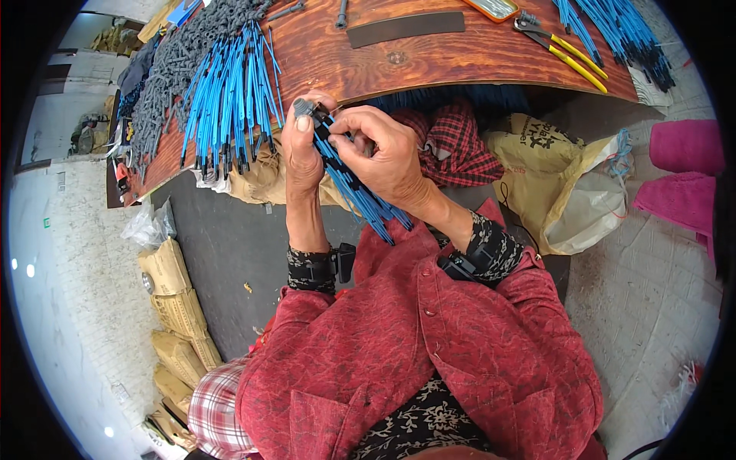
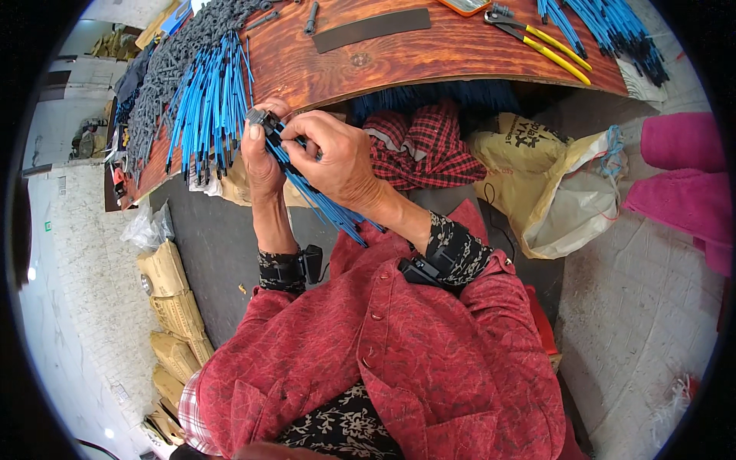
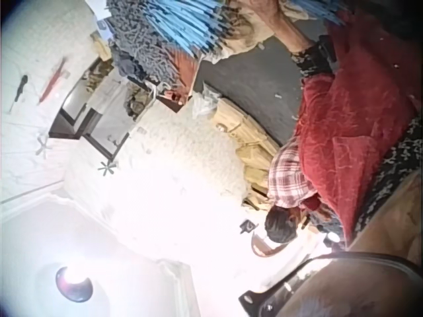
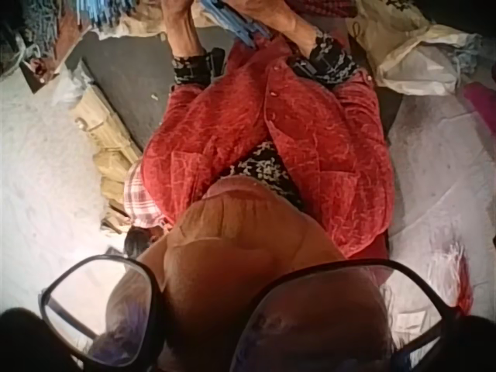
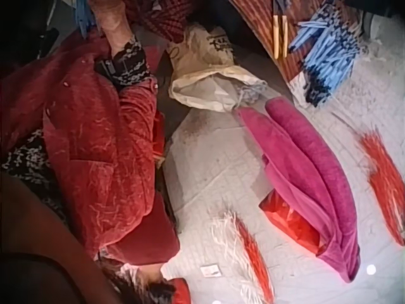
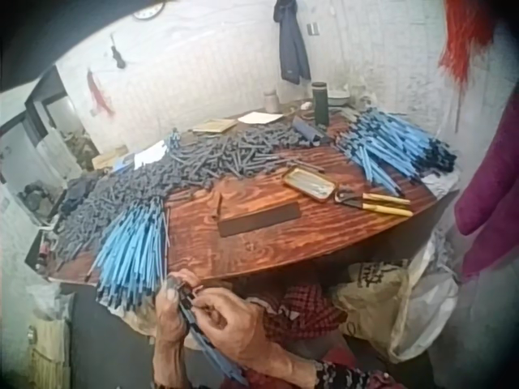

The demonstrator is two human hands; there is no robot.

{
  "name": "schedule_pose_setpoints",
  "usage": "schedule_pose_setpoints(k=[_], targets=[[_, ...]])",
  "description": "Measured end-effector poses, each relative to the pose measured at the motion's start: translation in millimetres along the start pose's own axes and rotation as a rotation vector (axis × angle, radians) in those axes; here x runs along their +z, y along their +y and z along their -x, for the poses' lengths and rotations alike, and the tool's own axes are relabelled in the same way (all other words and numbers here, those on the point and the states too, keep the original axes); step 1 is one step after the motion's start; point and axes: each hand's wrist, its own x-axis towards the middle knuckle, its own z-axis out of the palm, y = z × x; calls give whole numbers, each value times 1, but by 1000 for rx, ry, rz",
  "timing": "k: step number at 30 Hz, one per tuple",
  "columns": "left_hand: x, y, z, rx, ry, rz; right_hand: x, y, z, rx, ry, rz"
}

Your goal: Assembling blue plastic components into a cluster and trimming them with pliers.

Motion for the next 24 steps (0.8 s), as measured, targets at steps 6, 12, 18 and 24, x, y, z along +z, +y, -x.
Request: schedule_pose_setpoints(k=[6,12,18,24], targets=[[0,3,0,22,-50,-39,-1,-2,0,-39,-13,80],[-2,9,3,113,-105,-68,3,-4,0,-249,81,173],[-12,19,15,95,-118,109,0,-11,8,-273,-3,137],[-5,27,18,51,-60,158,4,-15,13,-95,-2,70]])
